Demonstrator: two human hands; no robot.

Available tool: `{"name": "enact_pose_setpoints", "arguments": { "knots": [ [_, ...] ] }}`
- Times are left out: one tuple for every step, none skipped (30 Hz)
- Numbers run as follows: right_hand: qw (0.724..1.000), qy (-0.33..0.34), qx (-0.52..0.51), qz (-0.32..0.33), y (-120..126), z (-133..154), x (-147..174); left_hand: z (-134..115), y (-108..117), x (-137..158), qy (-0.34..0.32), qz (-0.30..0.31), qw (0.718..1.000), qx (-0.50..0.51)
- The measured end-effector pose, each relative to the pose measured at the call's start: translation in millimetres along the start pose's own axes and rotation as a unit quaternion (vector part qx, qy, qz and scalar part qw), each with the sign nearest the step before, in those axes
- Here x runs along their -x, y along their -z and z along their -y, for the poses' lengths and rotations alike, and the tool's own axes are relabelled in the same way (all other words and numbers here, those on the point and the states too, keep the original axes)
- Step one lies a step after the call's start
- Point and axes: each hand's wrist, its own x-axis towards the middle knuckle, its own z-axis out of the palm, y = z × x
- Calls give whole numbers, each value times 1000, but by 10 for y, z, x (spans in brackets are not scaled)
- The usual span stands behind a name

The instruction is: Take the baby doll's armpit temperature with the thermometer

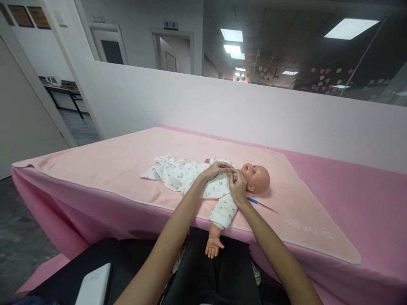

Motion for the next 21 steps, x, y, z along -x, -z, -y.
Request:
{"name": "enact_pose_setpoints", "arguments": {
  "knots": [
    [1000, 2, -5, -1, 2, 1, -2, -13, 5, 5, -3, 18, 1000, -12],
    [1000, 3, -9, -3, 4, 3, -4, -24, 10, 9, -6, 32, 999, -24],
    [1000, 3, -12, -6, 6, 4, -7, -32, 13, 12, -9, 41, 998, -35],
    [1000, 2, -13, -8, 8, 6, -11, -38, 14, 13, -10, 45, 998, -45],
    [1000, 0, -13, -11, 11, 9, -14, -41, 12, 13, -10, 47, 997, -53],
    [1000, -1, -13, -12, 13, 12, -18, -43, 8, 13, -9, 46, 997, -59],
    [1000, -2, -12, -13, 16, 17, -21, -45, 3, 14, -8, 45, 997, -64],
    [1000, -3, -12, -12, 19, 22, -23, -46, -3, 16, -7, 41, 997, -67],
    [1000, -4, -13, -11, 21, 27, -25, -47, -9, 18, -7, 37, 997, -68],
    [1000, -4, -12, -11, 23, 32, -26, -48, -14, 22, -6, 33, 997, -67],
    [1000, -3, -11, -13, 25, 36, -27, -47, -18, 25, -4, 30, 997, -66],
    [1000, -2, -8, -16, 26, 39, -28, -45, -19, 27, 0, 27, 998, -64],
    [1000, -3, -5, -20, 26, 41, -29, -41, -18, 29, 5, 25, 998, -63],
    [1000, -5, -1, -24, 26, 42, -30, -34, -15, 28, 11, 23, 998, -61],
    [1000, -10, 3, -27, 26, 42, -31, -26, -12, 27, 15, 20, 998, -59],
    [999, -15, 7, -29, 26, 42, -33, -16, -8, 24, 19, 17, 998, -56],
    [999, -20, 12, -30, 27, 43, -35, -5, -5, 21, 20, 12, 998, -53],
    [999, -23, 18, -30, 28, 46, -37, 5, -3, 18, 19, 7, 999, -50],
    [999, -23, 24, -31, 30, 49, -39, 13, -3, 16, 17, 4, 999, -45],
    [999, -20, 29, -30, 32, 54, -40, 19, -3, 16, 15, 2, 999, -38],
    [999, -17, 34, -29, 34, 58, -40, 24, -5, 17, 14, 3, 999, -29]
  ]
}}
